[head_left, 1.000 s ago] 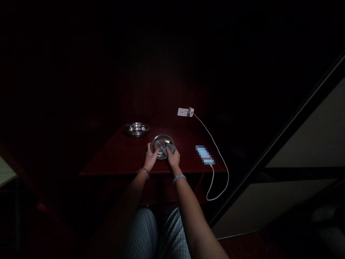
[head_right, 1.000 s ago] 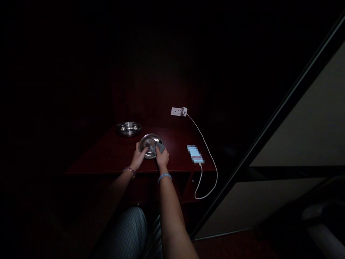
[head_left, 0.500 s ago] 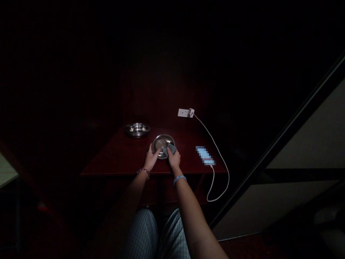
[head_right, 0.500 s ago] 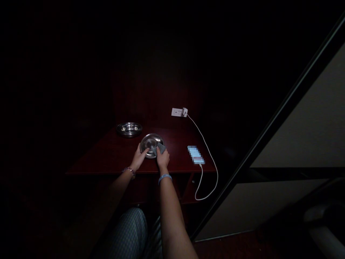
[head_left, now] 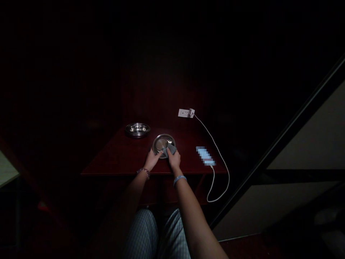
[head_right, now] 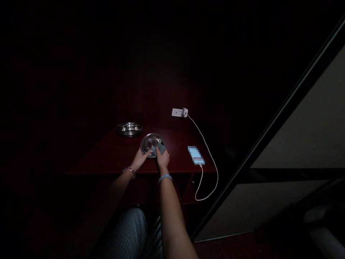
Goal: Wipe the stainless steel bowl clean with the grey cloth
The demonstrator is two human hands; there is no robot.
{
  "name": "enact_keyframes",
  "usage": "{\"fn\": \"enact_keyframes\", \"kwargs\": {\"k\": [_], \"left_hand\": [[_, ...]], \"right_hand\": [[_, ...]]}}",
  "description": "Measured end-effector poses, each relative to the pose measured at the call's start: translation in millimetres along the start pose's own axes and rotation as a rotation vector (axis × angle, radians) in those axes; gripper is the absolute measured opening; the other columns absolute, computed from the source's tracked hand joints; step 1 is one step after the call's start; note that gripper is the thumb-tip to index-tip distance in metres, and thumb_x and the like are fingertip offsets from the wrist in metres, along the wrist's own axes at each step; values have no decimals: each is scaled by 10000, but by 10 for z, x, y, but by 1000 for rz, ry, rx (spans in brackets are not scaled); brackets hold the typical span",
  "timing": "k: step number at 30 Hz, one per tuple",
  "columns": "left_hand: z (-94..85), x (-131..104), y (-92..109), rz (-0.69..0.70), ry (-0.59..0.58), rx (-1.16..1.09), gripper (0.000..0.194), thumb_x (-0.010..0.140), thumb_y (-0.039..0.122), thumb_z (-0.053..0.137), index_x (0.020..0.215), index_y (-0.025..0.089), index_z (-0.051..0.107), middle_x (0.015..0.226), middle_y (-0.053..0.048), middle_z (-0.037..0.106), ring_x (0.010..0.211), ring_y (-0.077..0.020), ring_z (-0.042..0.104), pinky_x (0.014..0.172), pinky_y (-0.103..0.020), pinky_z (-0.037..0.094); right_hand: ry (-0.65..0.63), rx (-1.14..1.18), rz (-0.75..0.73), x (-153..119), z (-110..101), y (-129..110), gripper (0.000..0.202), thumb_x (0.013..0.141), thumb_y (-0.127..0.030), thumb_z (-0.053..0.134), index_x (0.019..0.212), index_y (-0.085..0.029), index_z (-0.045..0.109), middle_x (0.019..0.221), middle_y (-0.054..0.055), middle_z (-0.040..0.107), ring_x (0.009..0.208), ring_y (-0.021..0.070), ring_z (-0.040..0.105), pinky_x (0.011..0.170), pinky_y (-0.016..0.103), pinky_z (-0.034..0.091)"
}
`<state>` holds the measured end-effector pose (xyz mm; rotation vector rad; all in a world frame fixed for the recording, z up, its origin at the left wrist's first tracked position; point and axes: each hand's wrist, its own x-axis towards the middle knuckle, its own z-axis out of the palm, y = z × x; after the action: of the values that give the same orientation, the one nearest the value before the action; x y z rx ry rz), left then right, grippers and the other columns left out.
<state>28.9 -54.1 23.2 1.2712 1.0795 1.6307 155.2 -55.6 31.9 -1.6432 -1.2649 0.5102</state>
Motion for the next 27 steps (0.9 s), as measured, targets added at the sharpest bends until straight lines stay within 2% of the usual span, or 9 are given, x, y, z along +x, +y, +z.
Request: {"fn": "enact_keyframes", "kwargs": {"k": [10, 19, 27], "left_hand": [[-8, 32, -16, -13, 64, -24, 410, 736, 75, 633, 1142, 134, 621, 1163, -110, 705, 1176, -238, 618, 1109, -409, 396], [44, 35, 96, -114, 145, -160, 485, 696, -32, 518, 1129, 145, 647, 1109, -67, 734, 1165, -221, 628, 1112, -402, 403], [48, 45, 100, -130, 148, -174, 501, 706, -16, 552, 1169, 161, 629, 1184, -67, 708, 1160, -215, 630, 1119, -396, 396]], "right_hand": [[-15, -15, -22, -5, -4, 13, 465, 830, -536, 629, 1122, -178, 684, 1049, 130, 735, 975, 252, 698, 850, 329, 525], [-34, -27, -28, -22, -13, 16, 438, 836, -540, 618, 1085, -189, 700, 1031, 131, 736, 959, 257, 701, 848, 337, 525], [-29, -25, -55, -23, 1, 30, 420, 845, -524, 611, 1067, -180, 706, 1042, 138, 736, 953, 259, 702, 840, 336, 529]]}}
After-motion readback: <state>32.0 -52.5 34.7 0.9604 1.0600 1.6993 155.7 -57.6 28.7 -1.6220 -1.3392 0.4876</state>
